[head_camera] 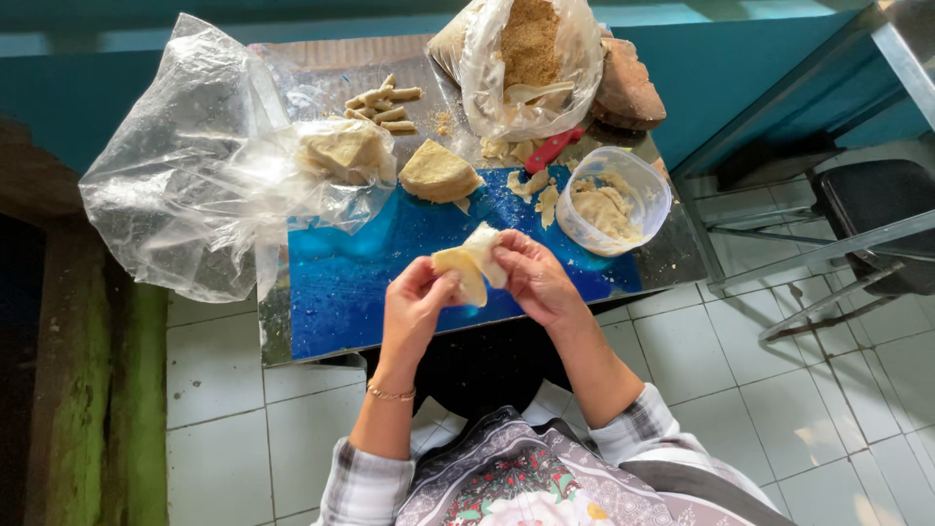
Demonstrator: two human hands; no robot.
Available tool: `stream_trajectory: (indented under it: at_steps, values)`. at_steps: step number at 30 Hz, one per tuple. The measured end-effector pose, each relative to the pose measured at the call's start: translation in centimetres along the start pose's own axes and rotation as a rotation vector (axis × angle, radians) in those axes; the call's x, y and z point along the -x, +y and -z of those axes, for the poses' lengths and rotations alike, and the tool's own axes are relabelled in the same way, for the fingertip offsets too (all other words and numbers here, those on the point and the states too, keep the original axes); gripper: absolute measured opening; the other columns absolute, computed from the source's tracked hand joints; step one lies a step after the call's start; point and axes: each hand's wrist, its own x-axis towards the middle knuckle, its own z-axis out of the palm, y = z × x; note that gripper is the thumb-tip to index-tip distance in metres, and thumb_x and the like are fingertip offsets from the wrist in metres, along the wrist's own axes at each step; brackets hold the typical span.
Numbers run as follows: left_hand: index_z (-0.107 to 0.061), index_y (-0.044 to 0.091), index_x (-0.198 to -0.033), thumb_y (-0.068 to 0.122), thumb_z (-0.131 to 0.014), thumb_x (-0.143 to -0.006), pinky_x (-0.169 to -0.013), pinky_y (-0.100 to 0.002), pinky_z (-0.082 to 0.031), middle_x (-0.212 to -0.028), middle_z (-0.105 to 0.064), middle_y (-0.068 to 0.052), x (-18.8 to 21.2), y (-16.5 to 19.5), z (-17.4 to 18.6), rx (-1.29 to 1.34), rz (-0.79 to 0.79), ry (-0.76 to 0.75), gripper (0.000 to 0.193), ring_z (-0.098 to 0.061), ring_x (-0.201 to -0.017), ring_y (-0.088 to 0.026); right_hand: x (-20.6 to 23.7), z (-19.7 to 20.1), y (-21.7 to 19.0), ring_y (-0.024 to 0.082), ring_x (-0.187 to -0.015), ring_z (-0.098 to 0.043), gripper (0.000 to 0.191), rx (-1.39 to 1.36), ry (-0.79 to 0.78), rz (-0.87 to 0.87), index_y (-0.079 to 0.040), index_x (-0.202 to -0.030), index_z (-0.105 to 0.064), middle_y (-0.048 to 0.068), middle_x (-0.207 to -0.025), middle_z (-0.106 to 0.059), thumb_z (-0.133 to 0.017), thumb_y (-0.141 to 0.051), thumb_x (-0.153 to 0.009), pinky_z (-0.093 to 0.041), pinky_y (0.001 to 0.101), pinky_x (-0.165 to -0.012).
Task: The person pinches off pieces of dough and shapes them by hand on a blue tray, pressing and folding each piece into form. They dip shaped pieces into a bag of brown powder and place finished dough pieces on the tray, with a container of dough pieces and a red-handled knife on the table.
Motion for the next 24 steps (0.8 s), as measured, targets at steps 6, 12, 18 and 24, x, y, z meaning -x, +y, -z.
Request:
stream_trajectory:
  at_steps: [6,12,18,24]
  values:
    - [-0.068,0.001,-0.104,0.010,-0.070,-0.097,-0.071,-0.025,-0.057,-0.095,-0.073,-0.004,1.0,0.8,3.6,-0.026,-0.024,0.162,0.012,-0.069,-0.081,-0.009,-1.6,-1.0,-2.8,0.014,-0.095,-0.066,0.011,0.550,0.209,0.411,-0.007,-0.111,-0.071,0.003,-0.102,-0.072,-0.070,-0.006,-0.100,-0.055,0.0297,-0.086]
    - [-0.066,0.002,-0.104,0.010,-0.071,-0.097,-0.075,-0.026,-0.060,-0.097,-0.072,-0.003,0.9,0.6,3.3,0.061,-0.025,0.145,0.012,-0.070,-0.086,-0.009,0.2,-5.3,-2.1,0.030,-0.099,-0.066,0.021,1.773,-0.031,0.847,-0.009,-0.106,-0.075,0.008,-0.104,-0.073,-0.075,-0.007,-0.085,-0.053,0.0411,-0.083]
    - [-0.065,0.002,-0.102,0.010,-0.073,-0.096,-0.075,-0.023,-0.056,-0.094,-0.070,-0.001,0.1,-0.7,1.6,0.075,-0.040,0.070,0.013,-0.066,-0.083,-0.006,1.1,-5.7,-2.3,0.027,-0.106,-0.067,0.015,1.414,0.058,0.826,-0.007,-0.105,-0.075,0.011,-0.113,-0.070,-0.075,-0.007,-0.090,-0.056,0.0350,-0.084]
    - [-0.065,0.003,-0.101,0.012,-0.074,-0.097,-0.072,-0.020,-0.053,-0.092,-0.070,0.000,0.1,-0.9,1.2,-0.035,-0.100,0.119,0.013,-0.064,-0.080,-0.004,1.1,-4.7,-4.0,0.018,-0.086,-0.070,0.013,1.454,0.106,0.548,-0.009,-0.103,-0.078,0.007,-0.101,-0.072,-0.075,-0.008,-0.091,-0.055,0.0285,-0.071]
